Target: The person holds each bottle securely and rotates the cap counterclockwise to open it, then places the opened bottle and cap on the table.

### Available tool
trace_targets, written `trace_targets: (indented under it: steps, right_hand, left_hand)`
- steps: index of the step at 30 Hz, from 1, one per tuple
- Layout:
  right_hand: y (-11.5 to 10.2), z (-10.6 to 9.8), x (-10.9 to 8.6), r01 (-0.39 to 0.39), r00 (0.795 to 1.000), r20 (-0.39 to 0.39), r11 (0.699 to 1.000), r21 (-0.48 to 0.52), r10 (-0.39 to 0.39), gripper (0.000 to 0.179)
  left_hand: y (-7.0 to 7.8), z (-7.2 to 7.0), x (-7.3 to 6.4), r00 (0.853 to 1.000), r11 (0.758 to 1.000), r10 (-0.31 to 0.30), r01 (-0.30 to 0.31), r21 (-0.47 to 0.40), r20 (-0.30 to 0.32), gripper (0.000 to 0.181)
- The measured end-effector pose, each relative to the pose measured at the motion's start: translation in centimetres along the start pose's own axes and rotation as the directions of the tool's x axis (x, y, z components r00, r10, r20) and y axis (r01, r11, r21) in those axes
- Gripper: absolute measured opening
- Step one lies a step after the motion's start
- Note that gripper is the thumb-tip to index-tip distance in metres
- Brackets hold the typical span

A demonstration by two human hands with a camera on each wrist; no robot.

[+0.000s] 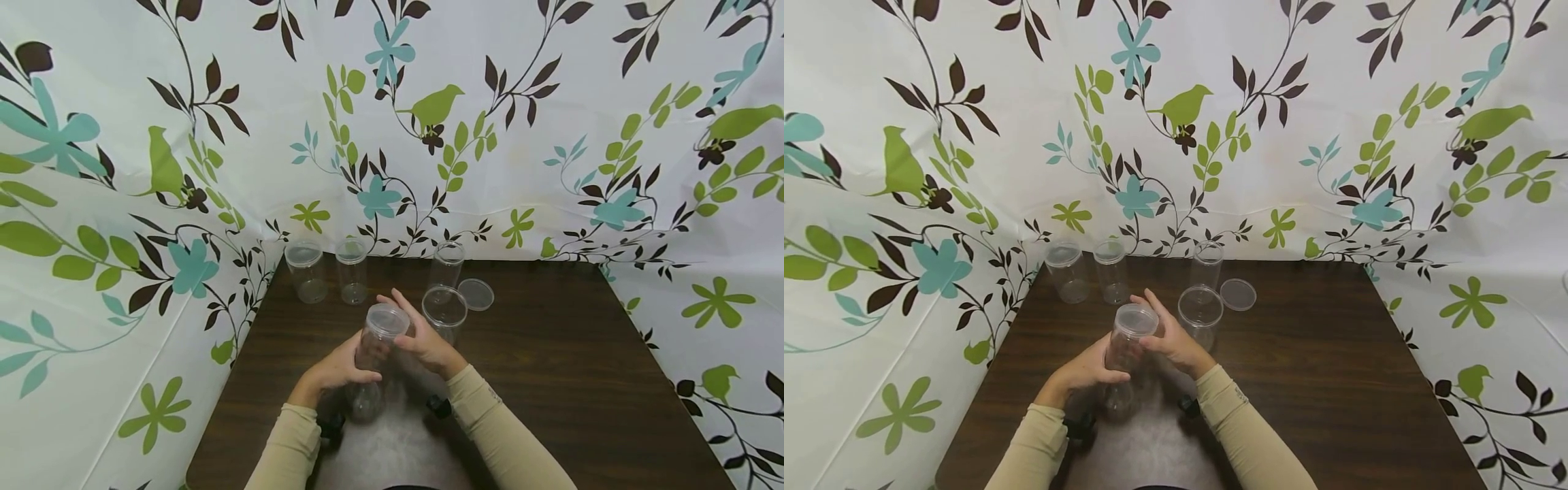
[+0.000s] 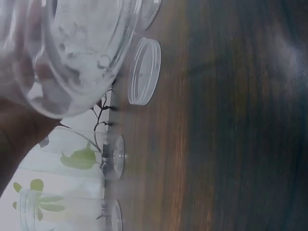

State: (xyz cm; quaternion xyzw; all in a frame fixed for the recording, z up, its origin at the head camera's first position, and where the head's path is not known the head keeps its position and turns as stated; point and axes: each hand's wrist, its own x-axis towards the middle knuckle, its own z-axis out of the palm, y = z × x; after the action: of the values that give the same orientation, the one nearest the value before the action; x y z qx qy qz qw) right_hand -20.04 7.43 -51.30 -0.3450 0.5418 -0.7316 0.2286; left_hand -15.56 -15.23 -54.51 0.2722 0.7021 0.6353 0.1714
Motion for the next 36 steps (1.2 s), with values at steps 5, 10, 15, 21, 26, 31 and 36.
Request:
trace_targets:
  steps: [5,10,15,21,26,31,36]
  right_hand:
    - [0.4,0.8,-0.2,0.002,0.981,-0.193,1.0,-0.031,-0.008,0.11]
    - [0.6,2.0,-0.5,-0.004,0.943,-0.332,0.991,-0.131,-0.04,0.082]
    - [0.7,2.8,-0.6,-0.02,0.934,-0.355,0.984,-0.179,-0.046,0.075]
    - [0.5,3.0,-0.6,-0.038,0.942,-0.335,0.979,-0.201,-0.032,0.078]
    - [0.3,2.7,-0.3,-0.031,0.951,-0.308,0.982,-0.188,-0.029,0.081]
    - [0.2,1.9,-0.3,0.007,0.972,-0.227,0.982,-0.189,-0.051,0.076]
    - [0.1,1.1,-0.4,0.019,0.995,-0.091,0.996,-0.084,-0.026,0.083]
  left_hand:
    - [-0.2,-0.2,0.0,0.986,1.0,-0.019,0.021,0.012,-0.164,0.082]
    - [-0.7,-0.4,0.0,0.951,0.996,-0.028,0.052,0.071,-0.308,0.08]
    - [-0.9,-0.3,0.3,0.925,0.98,-0.027,0.099,0.173,-0.379,0.078]
    - [-0.8,0.2,0.5,0.931,0.955,-0.017,0.123,0.269,-0.366,0.083]
    - [-0.4,0.7,0.6,0.957,0.952,0.006,0.084,0.294,-0.291,0.088]
    - [0.2,0.8,0.3,0.98,0.959,-0.008,0.064,0.276,-0.197,0.096]
    - [0.4,0.8,0.2,0.997,0.983,-0.005,0.018,0.184,-0.072,0.105]
